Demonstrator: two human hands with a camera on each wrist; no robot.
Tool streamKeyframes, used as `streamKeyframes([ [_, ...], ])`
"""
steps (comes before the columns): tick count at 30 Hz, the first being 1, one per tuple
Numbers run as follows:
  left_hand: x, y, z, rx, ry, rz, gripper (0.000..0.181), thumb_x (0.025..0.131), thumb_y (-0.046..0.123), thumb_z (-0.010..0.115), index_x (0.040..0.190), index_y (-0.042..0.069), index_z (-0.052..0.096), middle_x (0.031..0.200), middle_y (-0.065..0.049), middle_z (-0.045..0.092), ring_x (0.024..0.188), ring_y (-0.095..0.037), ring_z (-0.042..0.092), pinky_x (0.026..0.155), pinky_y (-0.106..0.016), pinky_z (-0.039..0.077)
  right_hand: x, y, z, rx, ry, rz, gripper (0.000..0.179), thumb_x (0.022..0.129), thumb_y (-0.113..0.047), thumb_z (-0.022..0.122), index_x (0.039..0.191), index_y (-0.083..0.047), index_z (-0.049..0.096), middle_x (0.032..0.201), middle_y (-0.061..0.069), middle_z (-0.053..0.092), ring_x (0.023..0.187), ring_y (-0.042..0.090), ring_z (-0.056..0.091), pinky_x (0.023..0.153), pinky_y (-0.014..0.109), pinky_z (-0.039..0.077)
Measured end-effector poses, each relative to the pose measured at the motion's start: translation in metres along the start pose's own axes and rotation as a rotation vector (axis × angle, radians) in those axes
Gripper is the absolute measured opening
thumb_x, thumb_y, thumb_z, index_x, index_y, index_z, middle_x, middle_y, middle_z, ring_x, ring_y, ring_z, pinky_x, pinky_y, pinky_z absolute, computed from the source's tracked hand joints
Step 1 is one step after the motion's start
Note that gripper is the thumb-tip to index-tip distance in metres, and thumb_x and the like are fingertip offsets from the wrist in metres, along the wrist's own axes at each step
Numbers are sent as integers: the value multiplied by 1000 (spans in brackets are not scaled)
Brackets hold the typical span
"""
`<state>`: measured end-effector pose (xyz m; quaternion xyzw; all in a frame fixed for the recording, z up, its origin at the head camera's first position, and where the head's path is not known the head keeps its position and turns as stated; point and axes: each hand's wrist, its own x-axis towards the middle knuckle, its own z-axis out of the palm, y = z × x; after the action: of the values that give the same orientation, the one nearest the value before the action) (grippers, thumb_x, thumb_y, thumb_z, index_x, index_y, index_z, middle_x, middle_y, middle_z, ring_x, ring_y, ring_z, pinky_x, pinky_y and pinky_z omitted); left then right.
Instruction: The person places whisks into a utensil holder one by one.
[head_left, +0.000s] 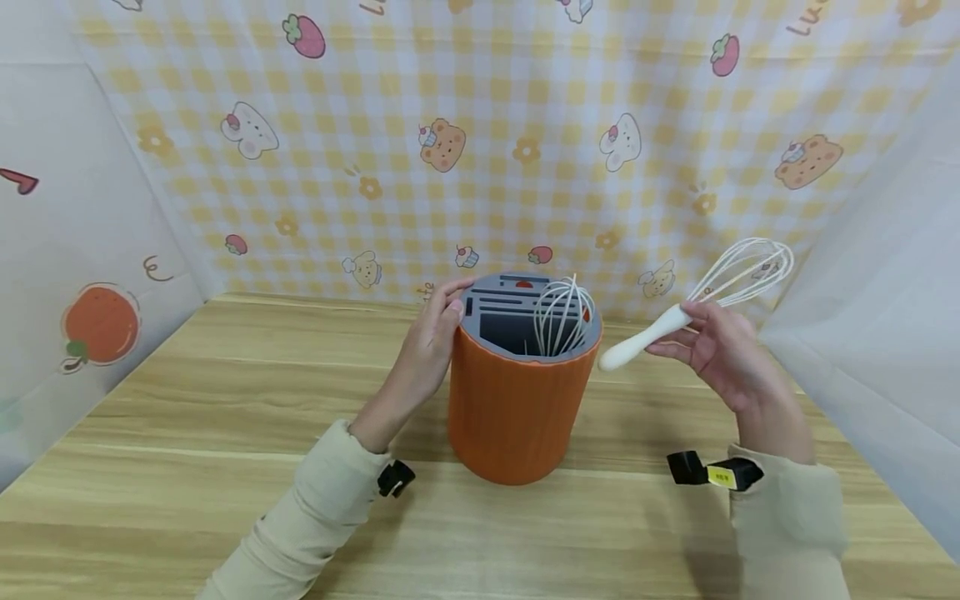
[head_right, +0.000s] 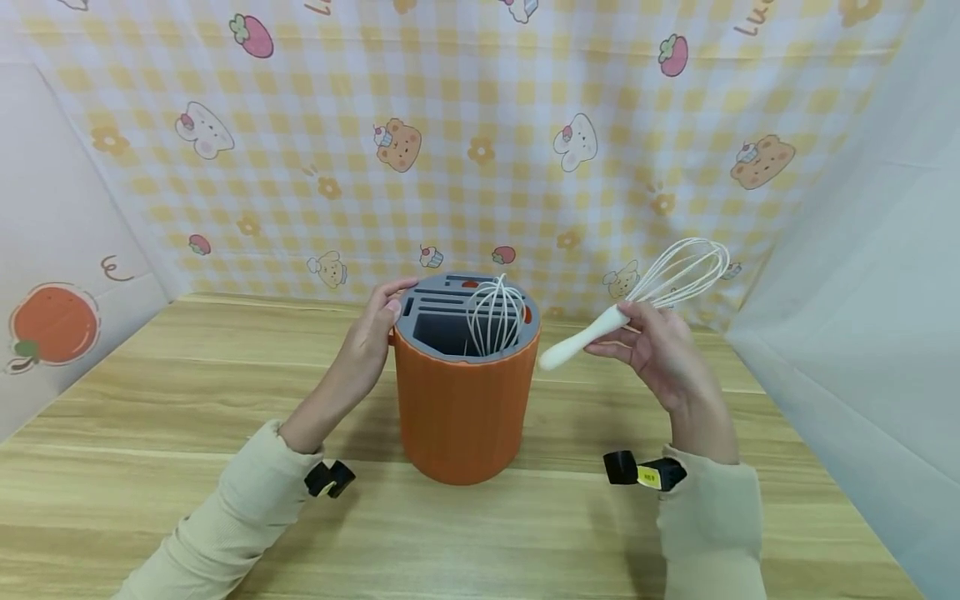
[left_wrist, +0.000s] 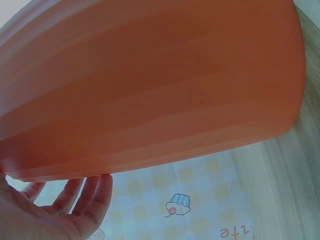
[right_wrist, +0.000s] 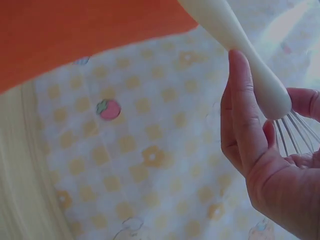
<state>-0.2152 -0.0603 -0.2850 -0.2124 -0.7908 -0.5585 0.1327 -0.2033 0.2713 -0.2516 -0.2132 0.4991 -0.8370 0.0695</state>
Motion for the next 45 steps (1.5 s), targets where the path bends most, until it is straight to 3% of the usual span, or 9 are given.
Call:
streamKeyframes([
  [10,0,0,0,-13,-4,11,42,99,34,27,137,19,38,128,-3,53,114,-18,50,99,-41,42,-6,-10,46,14,25,-193,23,97,3,32,92,5,55,83,15,66,78,25,67,70,43,56],
  [17,0,1,0,-8,0,6,42,99,33,27,137,18,38,129,-4,53,114,-18,51,98,-41,42,-12,-8,78,-96,76,-322,17,93,8,39,94,8,56,83,13,65,78,23,66,73,45,55],
  [23,0,1,0,-4,2,5,43,99,32,27,138,18,38,129,-4,53,114,-18,51,99,-41,42,-14,-4,101,-201,38,-421,13,89,13,44,99,9,52,88,13,63,81,23,65,75,41,55],
  [31,0,0,0,-6,3,1,42,99,32,27,137,18,38,128,-3,53,113,-18,51,98,-40,43,-20,3,124,-380,135,-471,14,87,11,51,100,9,53,86,12,64,77,23,67,75,37,55],
  [39,0,0,0,9,13,-10,43,99,34,27,137,20,39,127,-4,51,114,-18,48,98,-42,41,-22,12,145,-477,156,-512,16,86,12,52,101,6,52,91,10,63,82,19,68,79,32,54],
  [45,0,-1,0,0,11,-7,43,98,33,27,137,18,39,126,-4,53,113,-17,50,97,-40,42,-20,25,155,-569,162,-538,24,83,10,58,104,0,52,99,7,64,95,17,63,86,26,51],
])
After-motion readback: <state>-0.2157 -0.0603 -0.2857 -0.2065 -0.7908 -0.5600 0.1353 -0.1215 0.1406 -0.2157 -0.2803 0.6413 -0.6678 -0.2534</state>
